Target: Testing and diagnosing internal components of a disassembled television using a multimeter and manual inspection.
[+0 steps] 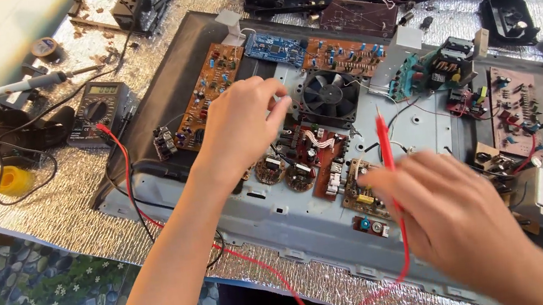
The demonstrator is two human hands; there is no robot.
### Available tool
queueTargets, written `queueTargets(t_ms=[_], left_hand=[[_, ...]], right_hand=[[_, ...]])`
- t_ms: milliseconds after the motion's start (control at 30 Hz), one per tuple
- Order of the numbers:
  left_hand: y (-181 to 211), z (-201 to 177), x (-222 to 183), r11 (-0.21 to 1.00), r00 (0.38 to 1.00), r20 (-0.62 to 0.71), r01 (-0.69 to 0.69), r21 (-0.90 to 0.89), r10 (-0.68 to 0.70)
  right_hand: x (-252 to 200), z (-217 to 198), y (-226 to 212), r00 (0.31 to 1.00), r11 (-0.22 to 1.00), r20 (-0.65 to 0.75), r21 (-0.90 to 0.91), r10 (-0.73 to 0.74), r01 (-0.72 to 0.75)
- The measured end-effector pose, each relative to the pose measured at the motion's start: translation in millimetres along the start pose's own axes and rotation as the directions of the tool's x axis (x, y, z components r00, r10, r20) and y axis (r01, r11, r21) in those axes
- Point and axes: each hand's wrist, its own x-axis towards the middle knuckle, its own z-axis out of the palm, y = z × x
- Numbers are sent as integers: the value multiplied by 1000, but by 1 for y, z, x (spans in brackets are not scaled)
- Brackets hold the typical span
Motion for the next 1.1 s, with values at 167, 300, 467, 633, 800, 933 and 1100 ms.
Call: queueTargets(t_ms=[167, 300, 467, 633, 800, 933, 1100], left_hand=[[4, -15, -7, 979, 995, -69, 52, -198, -67], [5, -21, -12, 949, 985, 76, 169, -268, -154], [0, -14, -13, 957, 998, 1, 65, -282, -68], [2, -22, -13, 901, 998, 17, 57, -429, -55], [-24, -9, 5, 855, 998, 27, 63, -514, -58], [-33, -3, 19, 943, 979, 202, 75, -325, -8], [-31, -3, 32, 982, 918, 397, 73, -176, 3]], right_hand=[[59, 6, 29, 987, 991, 101, 20, 127, -129], [97, 29, 42, 956, 969, 192, 58, 224, -239], [121, 54, 47, 968, 987, 207, 39, 144, -156], [131, 57, 47, 989, 966, 134, 244, 55, -87], [128, 61, 50, 989, 954, 111, 270, 102, -129], [126, 63, 49, 979, 943, 115, 272, 167, -193], [125, 60, 44, 977, 933, 117, 296, 176, -203]])
